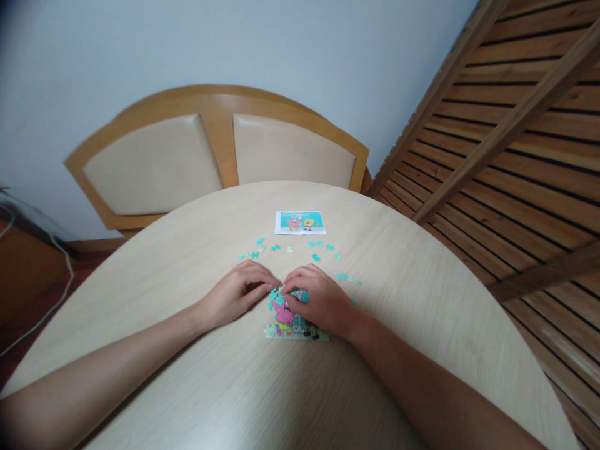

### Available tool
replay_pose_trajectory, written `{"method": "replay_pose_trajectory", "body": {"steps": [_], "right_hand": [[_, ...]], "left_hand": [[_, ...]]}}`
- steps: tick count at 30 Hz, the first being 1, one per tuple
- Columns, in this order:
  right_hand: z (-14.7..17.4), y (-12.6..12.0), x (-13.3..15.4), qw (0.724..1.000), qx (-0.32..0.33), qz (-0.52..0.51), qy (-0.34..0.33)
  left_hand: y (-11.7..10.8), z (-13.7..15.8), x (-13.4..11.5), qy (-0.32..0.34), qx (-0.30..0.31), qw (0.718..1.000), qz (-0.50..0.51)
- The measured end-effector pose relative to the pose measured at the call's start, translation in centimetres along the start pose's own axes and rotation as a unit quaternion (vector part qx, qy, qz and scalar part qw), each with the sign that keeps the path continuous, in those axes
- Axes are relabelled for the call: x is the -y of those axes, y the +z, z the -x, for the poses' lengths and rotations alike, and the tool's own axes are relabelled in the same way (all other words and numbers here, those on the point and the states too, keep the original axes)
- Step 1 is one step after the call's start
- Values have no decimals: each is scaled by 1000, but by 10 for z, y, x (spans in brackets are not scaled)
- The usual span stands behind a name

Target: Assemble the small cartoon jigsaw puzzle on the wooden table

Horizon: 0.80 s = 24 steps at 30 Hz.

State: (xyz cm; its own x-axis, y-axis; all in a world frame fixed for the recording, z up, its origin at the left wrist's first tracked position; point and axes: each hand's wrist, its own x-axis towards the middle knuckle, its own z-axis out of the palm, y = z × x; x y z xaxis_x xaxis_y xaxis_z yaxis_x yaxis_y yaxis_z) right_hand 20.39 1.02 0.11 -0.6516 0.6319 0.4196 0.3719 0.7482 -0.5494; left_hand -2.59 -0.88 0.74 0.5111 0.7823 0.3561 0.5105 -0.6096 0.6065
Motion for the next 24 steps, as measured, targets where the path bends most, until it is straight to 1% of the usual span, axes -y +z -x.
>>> {"method": "replay_pose_trajectory", "body": {"steps": [10,17,20,24], "right_hand": [[0,1,-2,1000,-7,6,-10],[-1,-1,2,1000,-1,6,-8],[-1,-2,4,1000,3,18,-13],[-1,-3,5,998,18,47,-25]], "left_hand": [[-1,0,-2,5,12,1000,0],[-1,1,-2,-10,-9,1000,-6],[-2,2,-4,-9,-12,1000,-16],[-3,2,-3,-3,0,999,-41]]}}
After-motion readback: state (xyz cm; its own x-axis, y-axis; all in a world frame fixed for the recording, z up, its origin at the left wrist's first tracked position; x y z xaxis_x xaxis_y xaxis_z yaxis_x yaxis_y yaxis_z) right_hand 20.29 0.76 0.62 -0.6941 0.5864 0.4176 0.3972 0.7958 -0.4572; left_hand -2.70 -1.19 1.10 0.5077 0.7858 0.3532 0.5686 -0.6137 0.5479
